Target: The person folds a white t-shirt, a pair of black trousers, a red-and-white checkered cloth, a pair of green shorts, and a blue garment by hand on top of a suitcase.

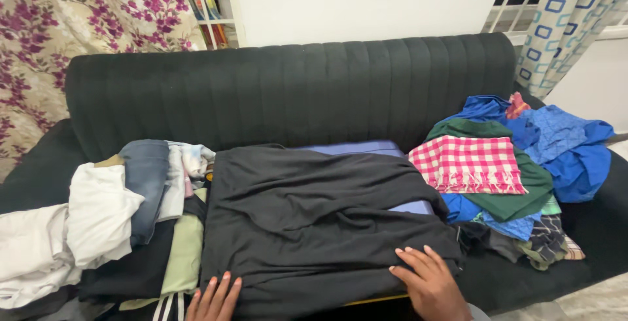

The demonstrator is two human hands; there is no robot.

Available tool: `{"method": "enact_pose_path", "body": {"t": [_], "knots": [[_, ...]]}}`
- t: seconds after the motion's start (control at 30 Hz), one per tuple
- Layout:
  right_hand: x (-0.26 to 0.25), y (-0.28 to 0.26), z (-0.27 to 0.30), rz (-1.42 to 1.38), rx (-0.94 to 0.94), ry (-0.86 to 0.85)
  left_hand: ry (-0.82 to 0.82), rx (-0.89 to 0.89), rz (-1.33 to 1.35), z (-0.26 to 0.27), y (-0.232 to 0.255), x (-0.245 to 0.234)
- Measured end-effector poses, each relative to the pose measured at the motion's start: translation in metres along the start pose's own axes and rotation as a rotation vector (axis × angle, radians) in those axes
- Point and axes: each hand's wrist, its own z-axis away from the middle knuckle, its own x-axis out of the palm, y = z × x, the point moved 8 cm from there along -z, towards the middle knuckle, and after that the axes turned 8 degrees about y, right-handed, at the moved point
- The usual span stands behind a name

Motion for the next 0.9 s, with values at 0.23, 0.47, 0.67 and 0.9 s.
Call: {"method": "enact_pose_path", "body": {"t": [0.23, 0.47, 0.67, 0.9], "knots": [[-0.008, 0.056, 0.036, -0.245, 0.247, 0.023, -0.593, 0.083, 0.265, 0.027, -0.055, 0.045], [-0.025, 0.072, 0.044, -0.042, 0.021, -0.191, -0.714, -0.712, 1.552, 0.028, -0.121, 0.038], [-0.102, 0.105, -0.003, 0.181, 0.437, 0.020, -0.228, -0.914, 0.709, 0.034, -0.140, -0.013], [-0.115, 0.213, 0.039, 0.230, 0.663, 0.085, -0.256, -1.258, 0.559, -0.101, -0.128, -0.048]]}}
